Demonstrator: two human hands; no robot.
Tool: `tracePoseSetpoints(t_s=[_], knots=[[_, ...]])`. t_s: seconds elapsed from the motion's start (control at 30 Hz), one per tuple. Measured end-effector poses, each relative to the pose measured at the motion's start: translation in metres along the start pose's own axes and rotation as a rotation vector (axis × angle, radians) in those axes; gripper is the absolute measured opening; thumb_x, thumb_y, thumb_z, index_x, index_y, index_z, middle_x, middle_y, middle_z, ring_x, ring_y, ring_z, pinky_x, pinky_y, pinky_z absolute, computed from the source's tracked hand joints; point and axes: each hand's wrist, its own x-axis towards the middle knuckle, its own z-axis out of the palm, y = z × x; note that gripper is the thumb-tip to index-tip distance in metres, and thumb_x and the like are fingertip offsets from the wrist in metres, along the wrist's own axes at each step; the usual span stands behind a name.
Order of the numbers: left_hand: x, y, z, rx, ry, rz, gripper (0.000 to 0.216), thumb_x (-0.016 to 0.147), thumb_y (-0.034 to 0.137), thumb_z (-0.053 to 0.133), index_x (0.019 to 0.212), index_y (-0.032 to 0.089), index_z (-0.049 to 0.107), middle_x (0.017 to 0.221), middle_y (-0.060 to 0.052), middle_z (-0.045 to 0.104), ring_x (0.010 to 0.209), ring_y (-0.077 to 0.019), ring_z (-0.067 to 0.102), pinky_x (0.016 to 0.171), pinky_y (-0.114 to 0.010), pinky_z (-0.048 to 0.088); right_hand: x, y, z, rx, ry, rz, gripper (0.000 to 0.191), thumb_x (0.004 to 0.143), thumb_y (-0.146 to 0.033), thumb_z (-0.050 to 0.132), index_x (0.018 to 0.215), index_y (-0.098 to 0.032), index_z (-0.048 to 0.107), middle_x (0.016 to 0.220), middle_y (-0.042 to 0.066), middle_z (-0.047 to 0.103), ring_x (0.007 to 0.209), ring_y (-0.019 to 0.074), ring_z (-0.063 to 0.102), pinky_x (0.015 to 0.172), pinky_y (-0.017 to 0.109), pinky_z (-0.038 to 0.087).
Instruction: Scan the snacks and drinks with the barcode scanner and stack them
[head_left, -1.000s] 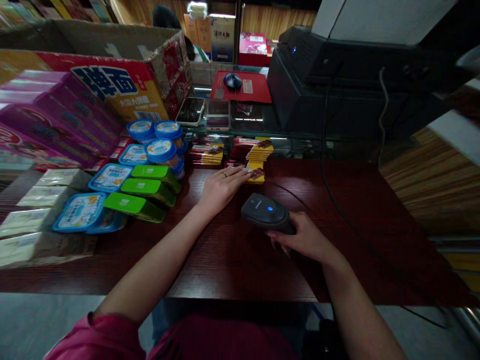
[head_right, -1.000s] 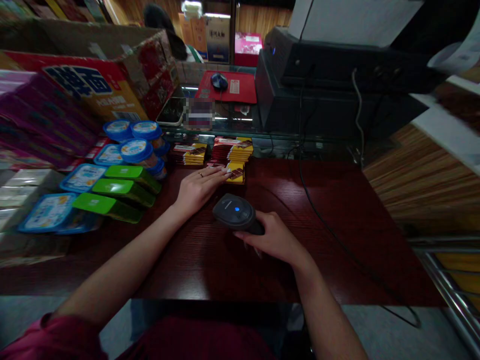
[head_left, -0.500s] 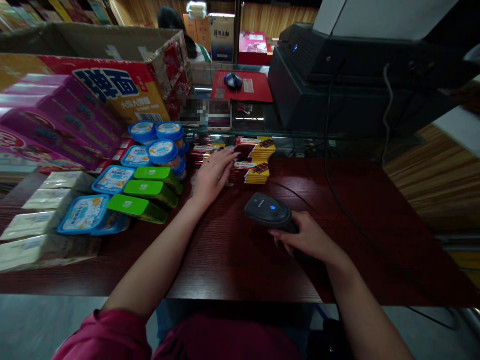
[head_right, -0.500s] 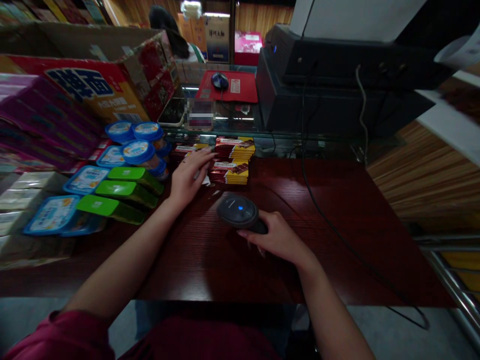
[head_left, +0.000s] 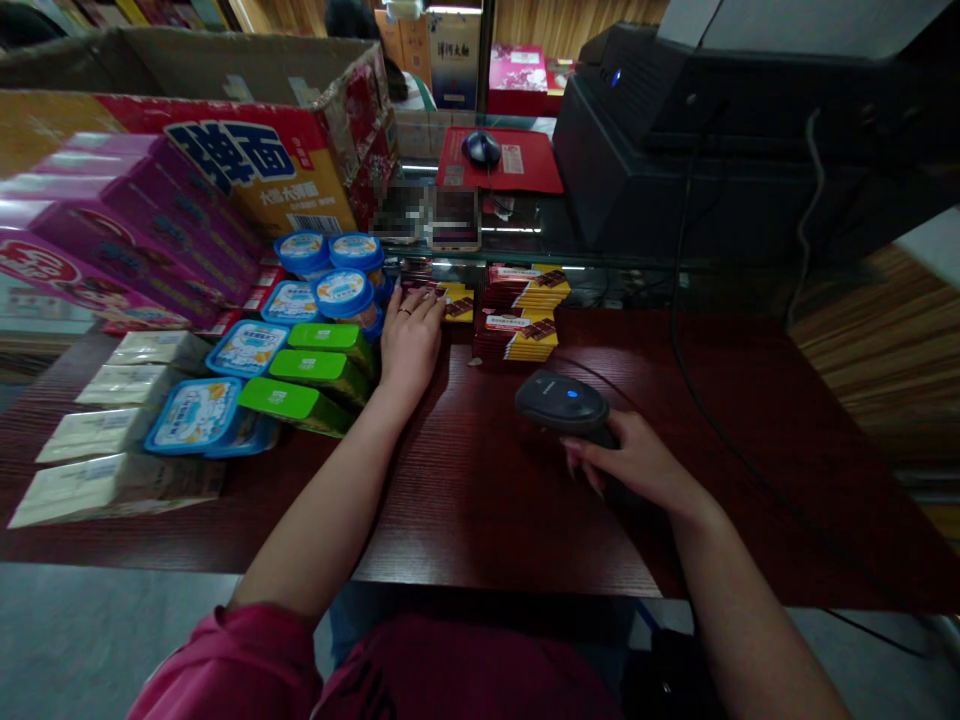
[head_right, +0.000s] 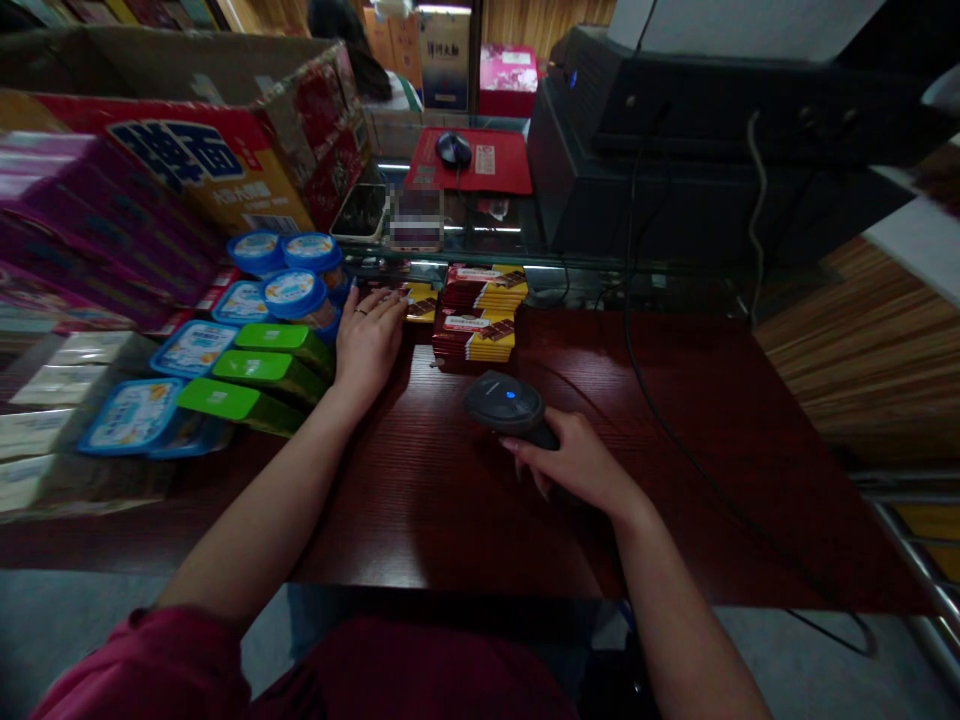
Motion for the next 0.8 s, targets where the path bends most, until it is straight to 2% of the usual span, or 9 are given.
tracePoseSetpoints(t_s=[0.1,0.23,0.3,0.4,0.47,0.6,0.7,0.8], knots=[[-0.005,0.008,-0.017,0.003,0.002,0.020,0.035,0.107,0.020,0.052,0.130,0.019,0.078,0.136,-0.014,0.077,0.132,-0.0306,0.071,0.128,-0.056,0.041,0.000,0.001,-0.001,0.023,0.006,-0.004,0.039,0.080,-0.056,0.080,0.082,-0.020,0.064,0.054,0.000,0.067,0.038,0.0145,0.059,0.043,0.026,0.047],[-0.016,0.021,-0.041,-0.036,0.073,-0.103,0.036,0.109,0.030,0.055,0.136,0.021,0.077,0.122,-0.015,0.082,0.110,-0.0286,0.080,0.104,-0.042,0.059,0.001,0.001,-0.001,0.034,0.014,-0.018,0.040,0.079,-0.056,0.081,0.081,-0.021,0.063,0.055,0.000,0.068,0.038,0.0141,0.058,0.043,0.026,0.047],[-0.023,0.029,-0.051,-0.143,0.120,-0.164,0.036,0.108,0.035,0.058,0.136,0.023,0.077,0.121,-0.013,0.083,0.106,-0.0265,0.081,0.097,-0.036,0.060,0.000,0.000,-0.001,0.027,0.011,-0.024,0.038,0.079,-0.055,0.081,0.081,-0.021,0.064,0.056,0.000,0.068,0.039,0.0143,0.059,0.043,0.026,0.047],[-0.034,0.037,-0.058,-0.465,0.139,-0.292,0.034,0.103,0.043,0.065,0.125,0.023,0.083,0.121,-0.008,0.083,0.108,-0.0256,0.080,0.096,-0.033,0.060,0.000,-0.001,0.000,0.001,-0.001,-0.034,0.035,0.080,-0.053,0.079,0.079,-0.021,0.065,0.058,0.001,0.070,0.040,0.0142,0.059,0.044,0.026,0.048],[-0.039,0.040,-0.057,-0.726,0.081,-0.451,0.035,0.096,0.047,0.073,0.115,0.020,0.086,0.115,-0.008,0.085,0.104,-0.0268,0.080,0.091,-0.034,0.062,-0.001,-0.002,0.001,-0.017,-0.013,-0.051,0.034,0.081,-0.052,0.078,0.078,-0.021,0.065,0.058,0.002,0.070,0.040,0.0143,0.060,0.045,0.027,0.048],[-0.042,0.044,-0.050,-1.143,-0.169,-0.739,0.040,0.079,0.048,0.089,0.106,0.018,0.088,0.100,-0.010,0.086,0.090,-0.0259,0.080,0.077,-0.033,0.064,-0.004,-0.001,0.002,-0.053,-0.053,-0.096,0.031,0.082,-0.049,0.080,0.076,-0.021,0.068,0.057,0.002,0.070,0.041,0.0152,0.060,0.046,0.028,0.048],[-0.041,0.050,-0.048,-1.275,-0.315,-0.847,0.048,0.074,0.050,0.093,0.109,0.018,0.087,0.099,-0.011,0.085,0.079,-0.0217,0.078,0.065,-0.028,0.061,-0.005,-0.001,0.003,-0.078,-0.071,-0.129,0.027,0.082,-0.045,0.081,0.076,-0.022,0.069,0.056,0.002,0.069,0.042,0.0155,0.059,0.045,0.028,0.047],[-0.042,0.057,-0.048,-1.335,-0.379,-0.870,0.055,0.071,0.052,0.095,0.114,0.018,0.086,0.104,-0.012,0.085,0.076,-0.0192,0.076,0.061,-0.025,0.058,-0.005,-0.002,0.004,-0.107,-0.045,-0.129,0.025,0.082,-0.044,0.081,0.079,-0.022,0.071,0.056,0.001,0.069,0.043,0.0159,0.060,0.045,0.027,0.047]])
